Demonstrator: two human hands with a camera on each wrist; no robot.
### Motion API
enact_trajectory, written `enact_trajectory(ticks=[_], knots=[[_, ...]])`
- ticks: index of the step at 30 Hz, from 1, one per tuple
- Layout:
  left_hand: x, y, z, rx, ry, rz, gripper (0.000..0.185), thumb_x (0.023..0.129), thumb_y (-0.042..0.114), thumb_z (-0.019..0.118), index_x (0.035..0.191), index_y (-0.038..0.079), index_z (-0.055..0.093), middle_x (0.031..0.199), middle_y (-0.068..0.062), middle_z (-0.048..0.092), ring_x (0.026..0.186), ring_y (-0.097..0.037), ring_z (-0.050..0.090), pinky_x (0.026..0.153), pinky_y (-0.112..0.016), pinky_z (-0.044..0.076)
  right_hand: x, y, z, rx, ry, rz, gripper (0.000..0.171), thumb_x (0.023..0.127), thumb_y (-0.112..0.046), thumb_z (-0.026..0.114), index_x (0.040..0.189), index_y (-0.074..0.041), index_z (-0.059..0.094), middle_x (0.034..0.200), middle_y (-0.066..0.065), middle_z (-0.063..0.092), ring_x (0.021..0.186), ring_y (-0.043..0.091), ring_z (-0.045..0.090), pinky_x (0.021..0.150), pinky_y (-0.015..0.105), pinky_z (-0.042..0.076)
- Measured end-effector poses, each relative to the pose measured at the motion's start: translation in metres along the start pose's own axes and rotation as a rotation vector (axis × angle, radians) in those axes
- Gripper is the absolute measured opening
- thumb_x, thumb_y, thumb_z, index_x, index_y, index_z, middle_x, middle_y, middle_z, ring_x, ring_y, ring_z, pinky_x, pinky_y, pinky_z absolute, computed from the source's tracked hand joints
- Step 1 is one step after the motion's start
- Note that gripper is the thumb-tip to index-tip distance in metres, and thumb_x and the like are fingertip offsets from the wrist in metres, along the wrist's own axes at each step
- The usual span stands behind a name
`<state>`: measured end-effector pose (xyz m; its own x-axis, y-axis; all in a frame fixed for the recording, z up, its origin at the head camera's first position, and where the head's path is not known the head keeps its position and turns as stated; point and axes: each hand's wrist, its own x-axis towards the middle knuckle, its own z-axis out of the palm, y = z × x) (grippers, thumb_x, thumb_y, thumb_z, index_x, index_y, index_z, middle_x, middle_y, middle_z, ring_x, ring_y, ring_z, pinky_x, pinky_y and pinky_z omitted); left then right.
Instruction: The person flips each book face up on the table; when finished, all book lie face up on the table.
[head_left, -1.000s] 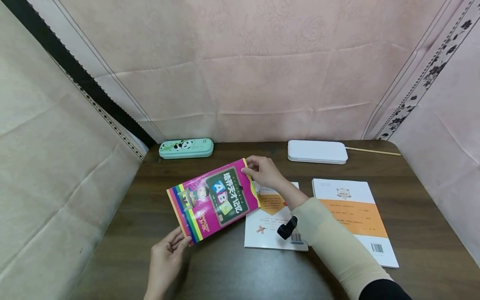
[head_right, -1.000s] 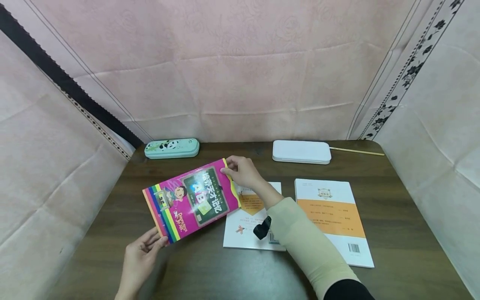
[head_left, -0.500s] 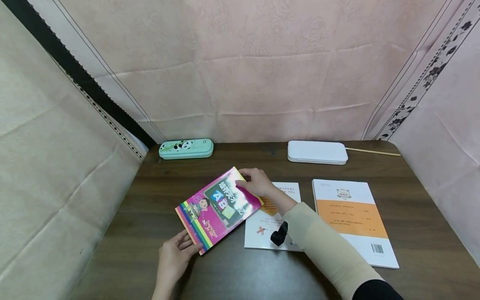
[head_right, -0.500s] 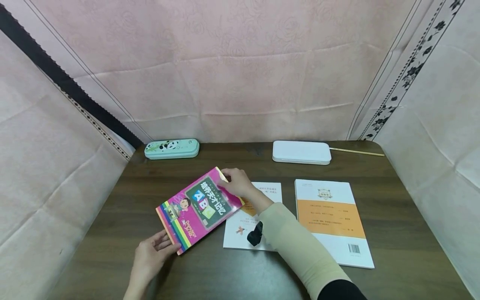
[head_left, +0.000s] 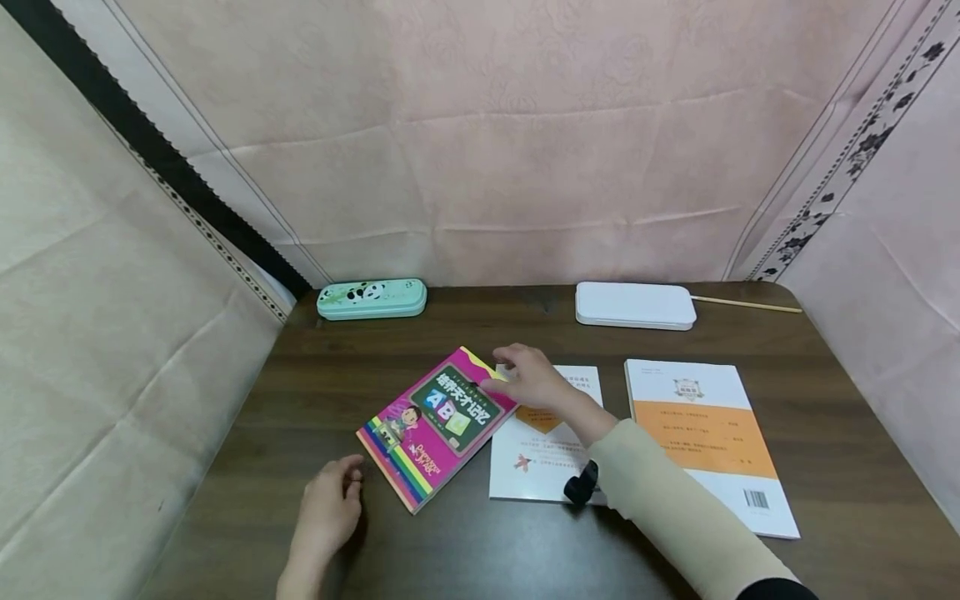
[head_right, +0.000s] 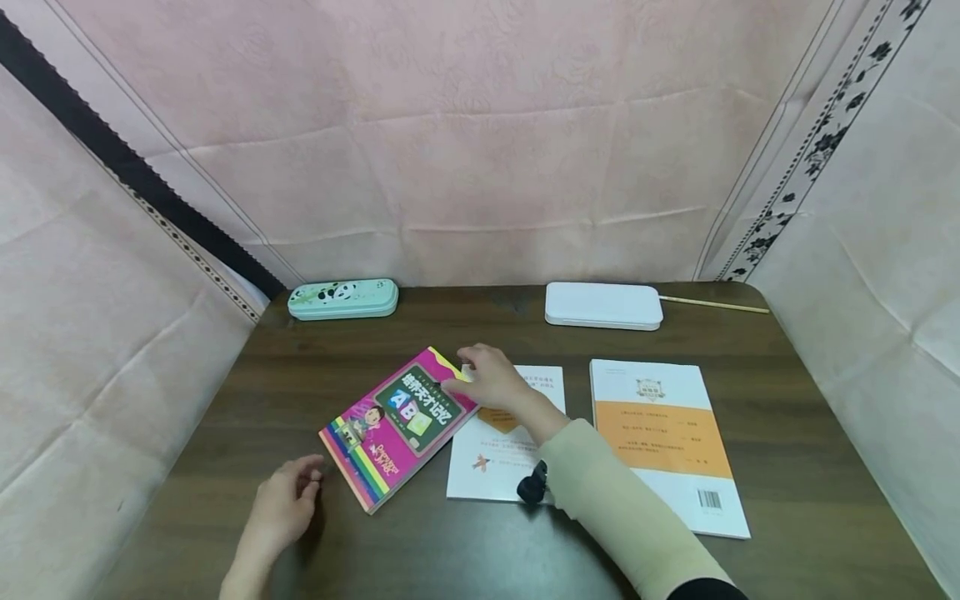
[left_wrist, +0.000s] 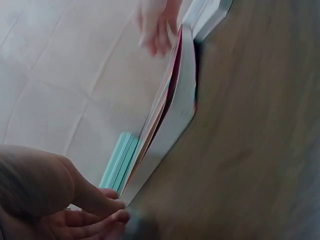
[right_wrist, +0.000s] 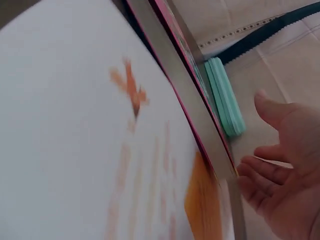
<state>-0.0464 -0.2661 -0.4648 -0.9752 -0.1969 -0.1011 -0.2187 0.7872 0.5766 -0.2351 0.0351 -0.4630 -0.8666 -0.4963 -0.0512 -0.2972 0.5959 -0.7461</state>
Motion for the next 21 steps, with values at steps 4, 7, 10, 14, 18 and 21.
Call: enact_trajectory(ticks=[4,7,10,14,18,21], knots=[[0.010,-0.008,-0.008,0.039,0.023,0.074,0.050,0.087,-0.010,0.065,0.136,-0.012,0.054,0.128,-0.027,0.057,0.118,-0.045,0.056,0.099,-0.060,0.047,-0.012,0.008,-0.012,-0.083,-0.063,-0.002,0.077,0.079,-0.040,0.087,0.139,-0.002,0.058,0.120,0.009,0.064,0.104,0.021,0.060,0.091,0.038,0.055],[0.020,-0.011,-0.011,0.052,-0.037,0.090,0.065,0.085,-0.006,0.071,0.144,-0.011,0.045,0.142,-0.030,0.047,0.132,-0.050,0.045,0.107,-0.064,0.038,-0.018,0.011,-0.016,-0.122,-0.113,0.003,0.075,0.073,-0.038,0.092,0.132,-0.002,0.063,0.109,0.005,0.064,0.096,0.019,0.057,0.087,0.035,0.054],[0.030,-0.011,-0.012,0.052,-0.091,0.085,0.075,0.084,-0.002,0.076,0.149,-0.009,0.040,0.147,-0.029,0.041,0.135,-0.051,0.040,0.106,-0.065,0.039,-0.022,0.011,-0.016,-0.148,-0.122,-0.001,0.068,0.071,-0.037,0.094,0.125,-0.004,0.068,0.102,0.001,0.064,0.093,0.018,0.055,0.085,0.034,0.053],[0.041,-0.008,-0.009,0.036,-0.139,0.104,0.082,0.083,0.000,0.079,0.151,-0.009,0.036,0.153,-0.029,0.032,0.139,-0.050,0.035,0.107,-0.063,0.039,-0.024,0.008,-0.012,-0.160,-0.105,-0.026,0.052,0.073,-0.033,0.093,0.113,-0.007,0.073,0.093,-0.002,0.064,0.087,0.018,0.054,0.078,0.033,0.050],[0.045,-0.007,-0.006,0.035,-0.174,0.136,0.080,0.083,0.001,0.079,0.150,-0.011,0.037,0.156,-0.030,0.031,0.141,-0.051,0.032,0.109,-0.063,0.037,-0.023,0.007,-0.008,-0.169,-0.081,-0.053,0.039,0.074,-0.030,0.092,0.104,-0.010,0.075,0.082,-0.004,0.062,0.077,0.017,0.054,0.069,0.031,0.048],[0.043,-0.006,-0.006,0.048,-0.181,0.143,0.077,0.084,0.004,0.081,0.148,-0.011,0.040,0.154,-0.030,0.036,0.139,-0.051,0.035,0.109,-0.064,0.036,-0.022,0.008,-0.006,-0.194,-0.062,-0.060,0.037,0.076,-0.030,0.091,0.102,-0.010,0.075,0.080,-0.006,0.060,0.075,0.015,0.053,0.067,0.030,0.046]])
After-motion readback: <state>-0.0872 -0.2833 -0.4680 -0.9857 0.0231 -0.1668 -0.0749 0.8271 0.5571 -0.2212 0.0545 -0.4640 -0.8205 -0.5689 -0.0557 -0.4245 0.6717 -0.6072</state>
